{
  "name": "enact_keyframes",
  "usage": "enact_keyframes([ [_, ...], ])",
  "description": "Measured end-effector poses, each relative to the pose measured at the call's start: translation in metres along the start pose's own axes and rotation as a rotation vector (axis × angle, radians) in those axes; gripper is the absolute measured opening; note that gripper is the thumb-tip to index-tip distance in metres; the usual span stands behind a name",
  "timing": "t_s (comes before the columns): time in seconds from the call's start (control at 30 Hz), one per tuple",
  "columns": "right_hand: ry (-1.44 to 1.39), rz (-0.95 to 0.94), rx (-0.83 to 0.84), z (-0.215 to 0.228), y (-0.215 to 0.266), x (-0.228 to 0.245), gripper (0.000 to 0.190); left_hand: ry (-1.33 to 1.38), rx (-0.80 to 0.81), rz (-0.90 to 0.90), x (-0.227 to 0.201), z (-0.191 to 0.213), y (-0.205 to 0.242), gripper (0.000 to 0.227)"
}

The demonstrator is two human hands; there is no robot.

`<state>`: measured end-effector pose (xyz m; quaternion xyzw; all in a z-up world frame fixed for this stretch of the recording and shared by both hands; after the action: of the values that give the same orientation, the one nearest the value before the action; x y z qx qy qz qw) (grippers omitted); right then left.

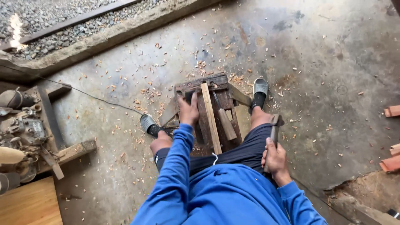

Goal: The person is using a chisel and hammer to shape and carve a piece of wood on a workbench.

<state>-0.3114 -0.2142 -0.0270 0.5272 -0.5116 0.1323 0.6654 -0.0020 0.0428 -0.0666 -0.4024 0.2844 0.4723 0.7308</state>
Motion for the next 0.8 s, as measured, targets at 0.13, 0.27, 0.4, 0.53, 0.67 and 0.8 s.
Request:
enact_keyframes([
  [0.13, 0.131, -0.093, 0.080, -0.007, 0.003, -0.006, 0.042, -0.043, 0.193, 0.837, 0.010, -0.023, 0.057, 0.068],
  [0.27, 0.213, -0.073, 0.097, -0.014, 0.001, 0.002, 0.045, -0.327, 0.258, 0.769, -0.018, -0.015, 0.056, 0.070],
  [0.4, 0.155, -0.078, 0.091, -0.008, -0.003, -0.001, 0.045, -0.244, 0.245, 0.739, -0.029, -0.010, 0.065, 0.073],
  [0.53, 0.088, -0.080, 0.075, -0.003, -0.001, -0.007, 0.045, -0.365, 0.346, 0.404, -0.076, -0.002, 0.064, 0.075],
  [0.67, 0.049, -0.072, 0.107, 0.003, 0.001, -0.007, 0.043, -0.714, 0.926, -0.419, -0.129, -0.055, 0.097, 0.103],
  [0.8, 0.077, -0.052, 0.105, -0.001, 0.000, -0.001, 0.043, -0.779, 0.881, -0.526, -0.090, -0.111, 0.091, 0.031],
])
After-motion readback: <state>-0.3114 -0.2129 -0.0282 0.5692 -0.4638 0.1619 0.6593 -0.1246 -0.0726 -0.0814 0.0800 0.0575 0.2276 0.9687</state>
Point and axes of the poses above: each hand's wrist, its own y-axis away from the middle knuckle, its own z-axis out of the back of the hand, x = y × z, the point moved 4 cm from there along -y, towards the middle knuckle, and after that the axes turned 11 degrees about x, right-handed, at the moved point
